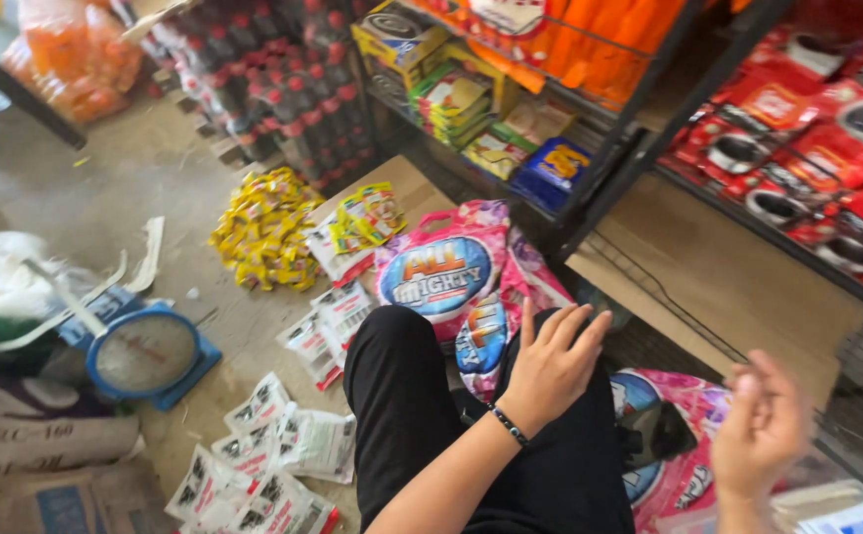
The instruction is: Stocking small packets of seasoning and coffee onto grocery store shelves from a box on the floor.
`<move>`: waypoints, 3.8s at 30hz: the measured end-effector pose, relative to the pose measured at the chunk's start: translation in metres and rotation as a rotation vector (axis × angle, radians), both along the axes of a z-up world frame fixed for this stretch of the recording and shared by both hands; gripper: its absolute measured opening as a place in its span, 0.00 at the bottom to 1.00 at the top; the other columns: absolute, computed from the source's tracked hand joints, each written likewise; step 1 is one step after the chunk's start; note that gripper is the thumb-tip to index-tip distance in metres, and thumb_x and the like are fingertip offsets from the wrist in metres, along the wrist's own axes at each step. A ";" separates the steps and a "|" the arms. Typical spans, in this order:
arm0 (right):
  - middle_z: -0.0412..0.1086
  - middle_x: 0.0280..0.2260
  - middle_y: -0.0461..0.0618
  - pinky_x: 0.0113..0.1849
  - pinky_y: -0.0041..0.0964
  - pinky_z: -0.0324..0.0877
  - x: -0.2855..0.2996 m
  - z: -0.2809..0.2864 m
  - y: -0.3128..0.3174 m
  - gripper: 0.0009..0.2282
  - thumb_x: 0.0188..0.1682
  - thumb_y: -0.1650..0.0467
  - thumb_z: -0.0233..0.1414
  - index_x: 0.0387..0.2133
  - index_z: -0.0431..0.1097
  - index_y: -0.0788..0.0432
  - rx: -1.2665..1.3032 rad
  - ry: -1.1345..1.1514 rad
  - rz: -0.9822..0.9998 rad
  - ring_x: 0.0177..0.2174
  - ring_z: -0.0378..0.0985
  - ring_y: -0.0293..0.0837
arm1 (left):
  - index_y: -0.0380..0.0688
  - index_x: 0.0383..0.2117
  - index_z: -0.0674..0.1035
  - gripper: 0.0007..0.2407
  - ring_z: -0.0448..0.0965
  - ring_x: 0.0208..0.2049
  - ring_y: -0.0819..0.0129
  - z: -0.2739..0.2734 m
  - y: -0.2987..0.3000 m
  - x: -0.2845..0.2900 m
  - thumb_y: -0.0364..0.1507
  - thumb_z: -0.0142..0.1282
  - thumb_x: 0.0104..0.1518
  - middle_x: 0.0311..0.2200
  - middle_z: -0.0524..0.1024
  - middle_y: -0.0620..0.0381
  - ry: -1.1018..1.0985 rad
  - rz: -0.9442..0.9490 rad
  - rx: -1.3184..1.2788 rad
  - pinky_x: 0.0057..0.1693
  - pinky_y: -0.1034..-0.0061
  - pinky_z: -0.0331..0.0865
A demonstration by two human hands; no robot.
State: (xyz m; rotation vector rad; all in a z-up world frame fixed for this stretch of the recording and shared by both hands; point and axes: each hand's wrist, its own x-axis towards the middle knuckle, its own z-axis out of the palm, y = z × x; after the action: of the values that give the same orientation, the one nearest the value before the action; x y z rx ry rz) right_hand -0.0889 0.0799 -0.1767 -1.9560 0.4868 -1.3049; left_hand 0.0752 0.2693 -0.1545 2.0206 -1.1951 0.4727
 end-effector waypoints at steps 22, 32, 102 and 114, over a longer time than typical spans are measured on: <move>0.78 0.43 0.51 0.42 0.36 0.74 0.319 -0.032 0.135 0.11 0.53 0.70 0.53 0.46 0.75 0.59 0.098 0.578 0.940 0.41 0.82 0.42 | 0.46 0.34 0.80 0.06 0.81 0.39 0.49 -0.097 0.138 0.183 0.33 0.56 0.57 0.32 0.80 0.49 0.340 0.693 0.556 0.62 0.29 0.51; 0.79 0.37 0.53 0.39 0.39 0.75 0.464 -0.116 0.146 0.10 0.52 0.69 0.55 0.43 0.76 0.60 -0.003 0.794 0.935 0.35 0.83 0.45 | 0.50 0.31 0.82 0.06 0.82 0.39 0.52 -0.154 0.132 0.294 0.29 0.51 0.58 0.35 0.81 0.50 0.469 0.835 0.726 0.56 0.35 0.60; 0.75 0.33 0.44 0.29 0.29 0.74 0.455 -0.162 0.120 0.05 0.54 0.70 0.56 0.39 0.70 0.58 1.015 0.408 0.737 0.30 0.78 0.34 | 0.36 0.42 0.82 0.12 0.80 0.29 0.76 -0.207 0.061 0.325 0.29 0.65 0.56 0.33 0.82 0.58 1.470 0.287 -0.880 0.30 0.82 0.71; 0.76 0.42 0.46 0.41 0.32 0.72 0.270 -0.118 0.122 0.11 0.56 0.68 0.52 0.49 0.71 0.59 1.214 0.252 0.803 0.40 0.78 0.36 | 0.36 0.49 0.76 0.12 0.82 0.32 0.67 -0.087 0.061 0.139 0.29 0.57 0.64 0.35 0.83 0.50 1.199 0.216 -0.622 0.38 0.71 0.75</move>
State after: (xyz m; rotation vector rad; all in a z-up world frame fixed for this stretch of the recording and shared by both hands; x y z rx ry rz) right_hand 0.1815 0.2021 -0.2952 -1.0286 0.3867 -0.1061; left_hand 0.2141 0.3304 -0.2419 1.4264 -0.0587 -0.2682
